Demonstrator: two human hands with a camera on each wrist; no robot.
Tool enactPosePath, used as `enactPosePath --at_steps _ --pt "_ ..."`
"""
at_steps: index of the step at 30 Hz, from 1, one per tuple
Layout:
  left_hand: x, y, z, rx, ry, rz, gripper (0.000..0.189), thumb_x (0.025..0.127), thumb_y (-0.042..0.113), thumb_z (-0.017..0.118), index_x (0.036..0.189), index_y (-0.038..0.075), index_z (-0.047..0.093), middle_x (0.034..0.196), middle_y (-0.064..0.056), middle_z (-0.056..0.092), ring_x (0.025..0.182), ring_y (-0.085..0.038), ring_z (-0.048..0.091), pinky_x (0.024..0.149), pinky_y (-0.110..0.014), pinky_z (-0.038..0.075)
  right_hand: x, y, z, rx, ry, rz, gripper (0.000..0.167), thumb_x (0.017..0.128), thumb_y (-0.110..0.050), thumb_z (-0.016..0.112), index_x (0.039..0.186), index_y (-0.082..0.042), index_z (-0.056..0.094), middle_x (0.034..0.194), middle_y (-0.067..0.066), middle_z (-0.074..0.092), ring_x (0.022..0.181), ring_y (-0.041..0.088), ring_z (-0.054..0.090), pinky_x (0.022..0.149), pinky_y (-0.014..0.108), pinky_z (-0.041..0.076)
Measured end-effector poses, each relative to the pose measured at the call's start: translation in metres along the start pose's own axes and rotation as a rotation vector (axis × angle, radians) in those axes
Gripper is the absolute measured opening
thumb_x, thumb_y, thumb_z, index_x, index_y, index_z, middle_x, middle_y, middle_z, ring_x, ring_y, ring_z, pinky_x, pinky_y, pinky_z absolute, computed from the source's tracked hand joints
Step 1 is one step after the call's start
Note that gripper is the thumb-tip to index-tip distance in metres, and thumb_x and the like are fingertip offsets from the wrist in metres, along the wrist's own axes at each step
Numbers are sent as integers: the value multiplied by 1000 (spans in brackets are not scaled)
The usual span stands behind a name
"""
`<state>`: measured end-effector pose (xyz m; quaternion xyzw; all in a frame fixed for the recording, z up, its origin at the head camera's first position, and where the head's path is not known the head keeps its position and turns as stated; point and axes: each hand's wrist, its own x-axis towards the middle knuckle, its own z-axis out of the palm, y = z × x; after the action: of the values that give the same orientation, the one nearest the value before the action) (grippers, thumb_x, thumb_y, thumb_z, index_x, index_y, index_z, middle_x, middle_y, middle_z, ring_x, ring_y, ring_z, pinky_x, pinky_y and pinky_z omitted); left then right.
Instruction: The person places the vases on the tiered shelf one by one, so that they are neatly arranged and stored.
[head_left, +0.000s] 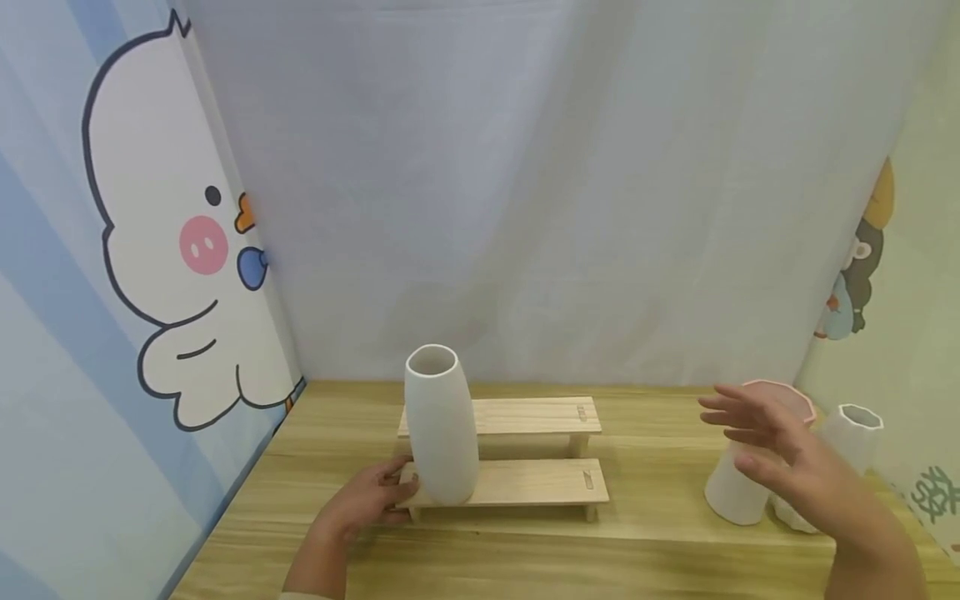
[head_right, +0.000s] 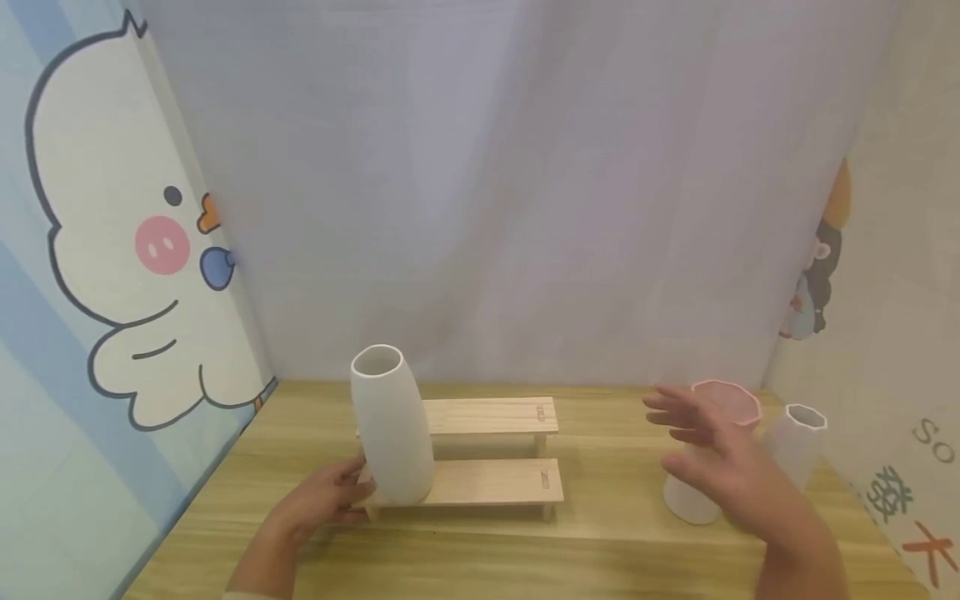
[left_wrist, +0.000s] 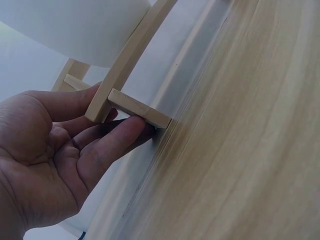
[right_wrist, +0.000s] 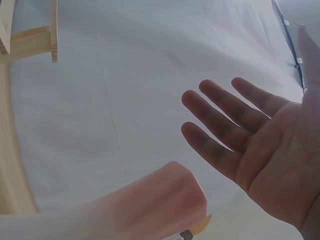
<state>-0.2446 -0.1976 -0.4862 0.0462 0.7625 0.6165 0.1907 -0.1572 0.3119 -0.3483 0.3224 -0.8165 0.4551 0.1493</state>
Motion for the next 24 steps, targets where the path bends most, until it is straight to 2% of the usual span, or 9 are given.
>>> enactPosePath --at_steps 3,11,14,18,21,24 --pt "1 -1 0 1 3 -7 72 93 30 68 150 1 36 151 -40 25 135 -49 39 85 -45 60 -4 2 -8 34 33 -47 58 90 17 50 145 8 34 134 7 56 122 9 57 97 11 46" --pt "2 -2 0 -9 7 -12 71 92 30 70 149 1 38 152 -39 24 139 -50 32 85 -44 60 -17 4 -26 6 78 -36 54 97 7 48 148 8 30 144 13 51 128 11 52 99 11 43" --pt "1 -2 0 -6 6 -12 71 92 30 70 149 1 38 152 -39 23 139 -50 32 86 -44 60 -20 5 -31 21 87 -59 55 96 10 47 147 11 27 146 15 49 130 12 51 100 12 42" --pt "0 -1 0 -1 7 -20 72 92 31 69 149 1 38 152 -39 24 138 -49 35 86 -43 60 -25 4 -36 -31 138 15 58 93 15 46 149 7 29 145 5 52 127 5 53 97 9 43" --pt "-1 0 0 -4 7 -22 72 93 31 69 150 1 37 152 -38 25 137 -49 37 86 -44 60 -28 7 -40 -26 175 40 60 92 18 45 149 5 30 143 0 54 125 2 54 95 6 43" --pt "-1 1 0 -6 9 -20 72 93 31 69 150 1 36 152 -37 25 138 -49 35 86 -45 60 -30 14 -43 49 197 -5 60 91 20 44 148 9 28 142 1 55 125 3 54 95 6 43"
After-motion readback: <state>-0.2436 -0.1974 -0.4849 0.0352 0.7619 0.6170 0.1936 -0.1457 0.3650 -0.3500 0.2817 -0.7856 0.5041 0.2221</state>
